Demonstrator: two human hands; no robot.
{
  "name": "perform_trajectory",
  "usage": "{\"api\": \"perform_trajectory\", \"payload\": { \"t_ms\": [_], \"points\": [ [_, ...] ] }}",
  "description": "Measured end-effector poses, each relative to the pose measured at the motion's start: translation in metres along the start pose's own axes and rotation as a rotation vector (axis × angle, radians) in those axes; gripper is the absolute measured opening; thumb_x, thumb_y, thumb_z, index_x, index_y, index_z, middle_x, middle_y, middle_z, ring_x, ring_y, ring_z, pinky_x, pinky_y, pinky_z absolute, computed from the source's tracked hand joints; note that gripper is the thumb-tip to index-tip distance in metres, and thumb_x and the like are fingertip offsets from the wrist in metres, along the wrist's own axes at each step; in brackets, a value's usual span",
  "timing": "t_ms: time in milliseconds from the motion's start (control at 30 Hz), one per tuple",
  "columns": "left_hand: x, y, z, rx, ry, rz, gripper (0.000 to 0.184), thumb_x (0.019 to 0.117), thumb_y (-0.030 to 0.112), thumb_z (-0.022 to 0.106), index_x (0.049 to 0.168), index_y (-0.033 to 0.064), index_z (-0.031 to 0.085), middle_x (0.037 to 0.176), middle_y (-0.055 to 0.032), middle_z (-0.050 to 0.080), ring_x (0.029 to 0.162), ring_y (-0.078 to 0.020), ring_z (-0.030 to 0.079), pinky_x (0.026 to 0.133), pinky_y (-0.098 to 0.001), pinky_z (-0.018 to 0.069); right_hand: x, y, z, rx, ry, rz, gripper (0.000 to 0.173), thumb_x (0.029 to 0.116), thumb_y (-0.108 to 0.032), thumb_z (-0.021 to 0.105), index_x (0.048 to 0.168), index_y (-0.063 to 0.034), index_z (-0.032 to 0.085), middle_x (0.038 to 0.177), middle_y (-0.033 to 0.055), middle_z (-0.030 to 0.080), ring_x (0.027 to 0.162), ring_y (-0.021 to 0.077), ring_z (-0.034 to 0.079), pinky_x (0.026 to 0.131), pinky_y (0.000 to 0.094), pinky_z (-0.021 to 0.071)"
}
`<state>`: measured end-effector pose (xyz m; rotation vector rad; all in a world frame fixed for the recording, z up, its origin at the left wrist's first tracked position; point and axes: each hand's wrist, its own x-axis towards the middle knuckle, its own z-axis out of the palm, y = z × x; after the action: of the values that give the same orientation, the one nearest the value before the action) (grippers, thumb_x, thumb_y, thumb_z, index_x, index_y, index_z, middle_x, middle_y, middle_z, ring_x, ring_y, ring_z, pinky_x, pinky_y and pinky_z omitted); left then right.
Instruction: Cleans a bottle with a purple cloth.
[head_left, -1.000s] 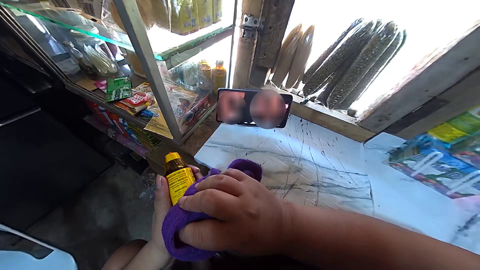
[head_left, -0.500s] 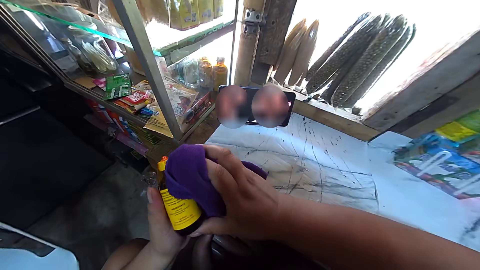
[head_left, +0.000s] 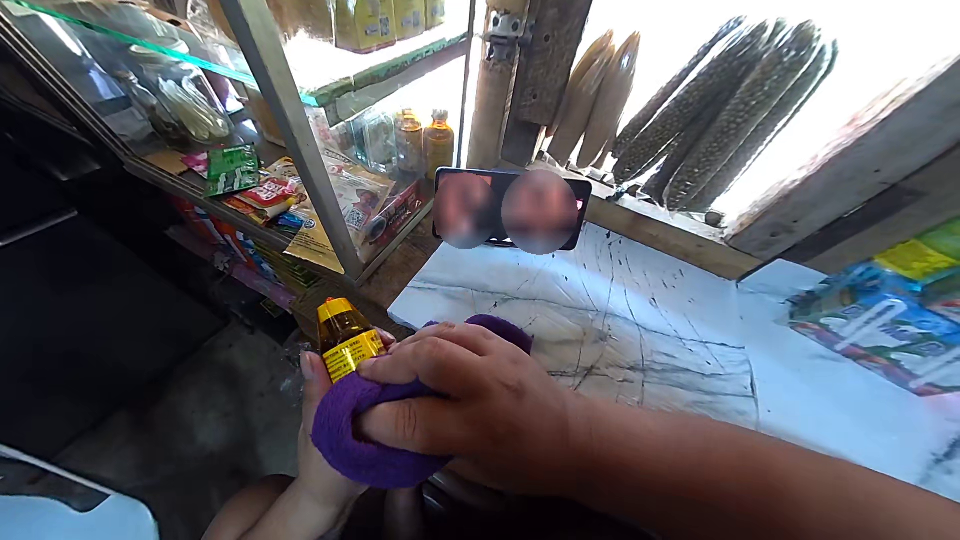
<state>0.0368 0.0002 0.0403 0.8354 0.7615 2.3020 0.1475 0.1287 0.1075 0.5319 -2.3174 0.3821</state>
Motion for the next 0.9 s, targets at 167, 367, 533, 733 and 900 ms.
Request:
{"api": "perform_trajectory", "payload": {
  "t_ms": [167,367,533,733,900],
  "points": [
    [0.005,0.008,0.008,0.004,0.013,-0.031,0.056,0.0983,0.059,0.046,0.119,0.0123,0.069,0.101,0.0011,0.074,0.095,-0.0055,0.071,0.087,-0.0206,0.0563,0.000,0.000,0.000,0.007,0.017,-0.060,0.022,0.0974,-0.005,0.059,0.107,-0.0187,0.074,0.111,0.0073,0.071,0.113,0.0244,0.065,0.089,0.0379,0.0551],
    [0.003,0.003,-0.001,-0.097,-0.022,-0.038,0.062,0.1014,0.059,0.041,0.131,0.0096,0.062,0.107,-0.0021,0.072,0.099,-0.0088,0.070,0.089,-0.0246,0.0565,0.000,0.005,0.000,0.058,0.023,-0.084,0.022,0.0963,-0.007,0.063,0.116,-0.0142,0.068,0.115,0.0103,0.069,0.114,0.0258,0.065,0.093,0.0382,0.0549],
    [-0.001,0.007,0.006,-0.153,-0.082,0.018,0.047,0.1010,0.052,0.048,0.118,0.0156,0.071,0.109,-0.0028,0.074,0.100,-0.0103,0.071,0.086,-0.0285,0.0595,-0.002,0.008,0.006,-0.005,0.012,0.139,0.075,0.0842,-0.045,0.080,0.138,-0.0005,0.053,0.145,0.0212,0.050,0.130,0.0274,0.056,0.104,0.0359,0.0516],
    [-0.001,0.006,0.006,0.113,-0.014,0.065,0.049,0.1000,0.059,0.043,0.117,0.0221,0.070,0.108,0.0039,0.074,0.104,-0.0059,0.070,0.093,-0.0269,0.0570,-0.003,0.009,0.006,-0.056,-0.005,0.150,0.079,0.0815,-0.044,0.082,0.139,0.0019,0.052,0.146,0.0244,0.049,0.131,0.0296,0.055,0.105,0.0361,0.0509],
    [-0.006,0.002,0.001,0.313,0.106,0.095,0.042,0.1058,0.053,0.036,0.114,0.0256,0.068,0.107,0.0086,0.074,0.104,-0.0029,0.068,0.093,-0.0244,0.0566,0.002,0.007,0.001,-0.029,0.016,0.099,0.059,0.0816,-0.034,0.082,0.128,-0.0044,0.062,0.133,0.0179,0.059,0.124,0.0261,0.059,0.101,0.0352,0.0525]
  ]
}}
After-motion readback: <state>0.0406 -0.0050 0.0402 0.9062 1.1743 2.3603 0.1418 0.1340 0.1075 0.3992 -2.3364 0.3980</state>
